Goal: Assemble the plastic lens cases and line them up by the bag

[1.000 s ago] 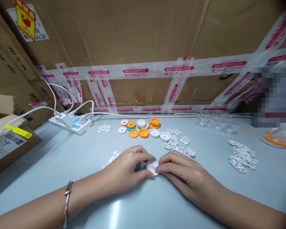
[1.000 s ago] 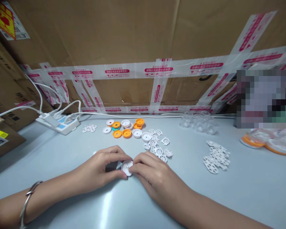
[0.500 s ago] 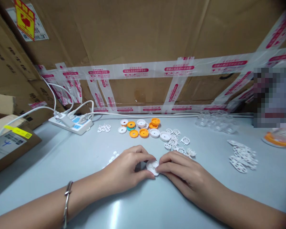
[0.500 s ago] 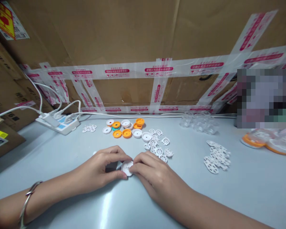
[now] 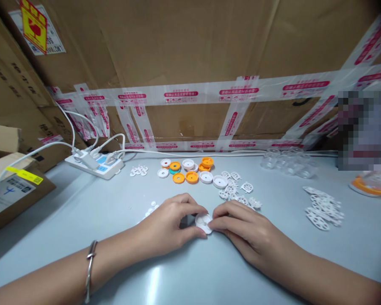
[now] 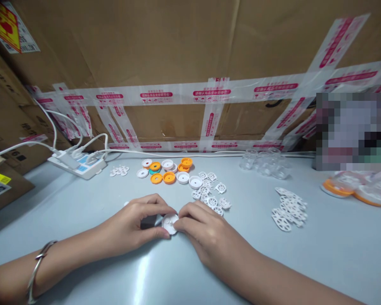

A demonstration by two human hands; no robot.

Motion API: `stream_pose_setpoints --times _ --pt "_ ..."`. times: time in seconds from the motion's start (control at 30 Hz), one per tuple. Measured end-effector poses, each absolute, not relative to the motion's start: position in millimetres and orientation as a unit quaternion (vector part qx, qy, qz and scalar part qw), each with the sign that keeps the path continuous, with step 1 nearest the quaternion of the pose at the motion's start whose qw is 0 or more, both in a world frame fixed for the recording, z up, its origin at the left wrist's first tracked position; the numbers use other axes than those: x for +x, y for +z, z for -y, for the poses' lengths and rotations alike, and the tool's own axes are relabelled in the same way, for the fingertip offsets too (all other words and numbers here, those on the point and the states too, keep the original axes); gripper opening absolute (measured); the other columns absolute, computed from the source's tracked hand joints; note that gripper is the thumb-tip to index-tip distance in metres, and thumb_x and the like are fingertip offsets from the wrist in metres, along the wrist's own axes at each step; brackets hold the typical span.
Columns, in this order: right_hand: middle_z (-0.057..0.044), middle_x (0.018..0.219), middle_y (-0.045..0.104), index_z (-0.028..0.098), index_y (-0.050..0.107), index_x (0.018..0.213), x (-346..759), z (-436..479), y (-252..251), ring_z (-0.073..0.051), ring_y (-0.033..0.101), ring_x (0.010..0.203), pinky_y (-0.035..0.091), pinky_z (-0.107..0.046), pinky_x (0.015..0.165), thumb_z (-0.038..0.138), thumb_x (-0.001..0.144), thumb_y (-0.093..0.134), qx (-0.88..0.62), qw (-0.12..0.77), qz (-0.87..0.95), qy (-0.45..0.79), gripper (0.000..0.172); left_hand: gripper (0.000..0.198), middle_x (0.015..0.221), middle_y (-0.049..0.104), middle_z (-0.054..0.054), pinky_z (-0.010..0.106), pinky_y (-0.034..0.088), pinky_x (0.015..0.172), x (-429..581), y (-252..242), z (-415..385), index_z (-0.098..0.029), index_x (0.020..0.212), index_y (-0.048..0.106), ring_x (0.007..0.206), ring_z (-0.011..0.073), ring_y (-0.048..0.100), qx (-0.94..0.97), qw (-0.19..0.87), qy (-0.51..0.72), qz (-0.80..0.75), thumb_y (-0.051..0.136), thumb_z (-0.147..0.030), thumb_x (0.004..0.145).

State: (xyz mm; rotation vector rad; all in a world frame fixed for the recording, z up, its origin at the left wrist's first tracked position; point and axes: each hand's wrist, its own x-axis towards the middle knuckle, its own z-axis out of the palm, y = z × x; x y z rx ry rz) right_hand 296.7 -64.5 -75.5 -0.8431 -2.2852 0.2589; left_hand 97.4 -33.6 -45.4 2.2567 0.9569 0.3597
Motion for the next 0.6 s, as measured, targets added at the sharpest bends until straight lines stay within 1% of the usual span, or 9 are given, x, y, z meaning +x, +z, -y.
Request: stream_pose_setpoints --times 0.17,0.23,0.3,0.4,0.5,0.53,0.6 --pt "-0.013 0.086 0.06 0.013 0.064 0.093 296.7 69.8 -72.7 -0.022 0.057 0.081 0.052 -0.035 0.069 0.005 0.081 0.043 -0.322 0.293 0.897 0.072 0.025 0.026 0.093 0.059 0.006 0.03 0.046 0.076 97.2 -44.8 32.8 -0.017 0.104 0.064 0.084 0.0178 0.056 0.865 0.323 0.142 -0.357 0.064 -0.023 0.078" --pt "-0.013 0.087 0.06 0.013 0.064 0.092 296.4 71.6 -71.9 -0.022 0.057 0.082 0.051 -0.036 0.069 0.006 0.081 0.043 -0.328 0.282 0.898 0.082 0.025 0.027 0.093 0.059 0.007 0.03 0.046 0.077 96.5 -44.9 32.7 -0.016 0.105 0.064 0.085 0.0181 0.056 0.869 0.319 0.145 -0.35 0.063 -0.022 0.078" --pt "-0.012 0.088 0.059 0.014 0.063 0.09 296.0 72.5 -70.6 -0.021 0.057 0.082 0.051 -0.035 0.07 0.007 0.082 0.043 -0.337 0.294 0.888 0.11 0.023 0.028 0.093 0.059 0.008 0.031 0.046 0.077 95.6 -45.2 33.0 -0.015 0.105 0.064 0.085 0.0182 0.057 0.872 0.316 0.147 -0.345 0.063 -0.021 0.078" --pt "-0.008 0.088 0.058 0.018 0.059 0.09 295.3 72.9 -67.3 -0.018 0.057 0.081 0.049 -0.031 0.07 0.01 0.083 0.044 -0.362 0.339 0.851 0.176 0.018 0.028 0.093 0.06 0.008 0.029 0.047 0.075 94.3 -46.5 34.1 -0.013 0.103 0.064 0.082 0.0177 0.058 0.877 0.31 0.154 -0.333 0.063 -0.018 0.076" --pt "-0.005 0.087 0.058 0.021 0.052 0.092 293.8 73.3 -63.9 -0.017 0.057 0.082 0.048 -0.032 0.073 0.018 0.085 0.044 -0.435 0.366 0.782 0.258 0.012 0.029 0.093 0.06 0.009 0.028 0.048 0.073 93.5 -47.7 35.5 -0.011 0.104 0.063 0.082 0.0171 0.059 0.888 0.292 0.188 -0.303 0.062 -0.016 0.076" --pt "-0.004 0.087 0.058 0.021 0.05 0.093 293.0 73.7 -63.0 -0.017 0.058 0.082 0.048 -0.032 0.073 0.022 0.086 0.044 -0.462 0.366 0.75 0.3 0.01 0.03 0.095 0.06 0.01 0.027 0.049 0.073 93.3 -47.8 36.0 -0.011 0.106 0.061 0.083 0.017 0.059 0.892 0.284 0.206 -0.286 0.061 -0.016 0.076" --pt "-0.004 0.088 0.059 0.021 0.049 0.095 291.0 74.7 -61.7 -0.017 0.059 0.083 0.049 -0.032 0.075 0.033 0.087 0.045 -0.491 0.366 0.677 0.407 0.015 0.033 0.097 0.061 0.011 0.027 0.049 0.075 93.0 -47.1 37.5 -0.011 0.11 0.057 0.086 0.0167 0.059 0.901 0.268 0.237 -0.247 0.06 -0.016 0.077"
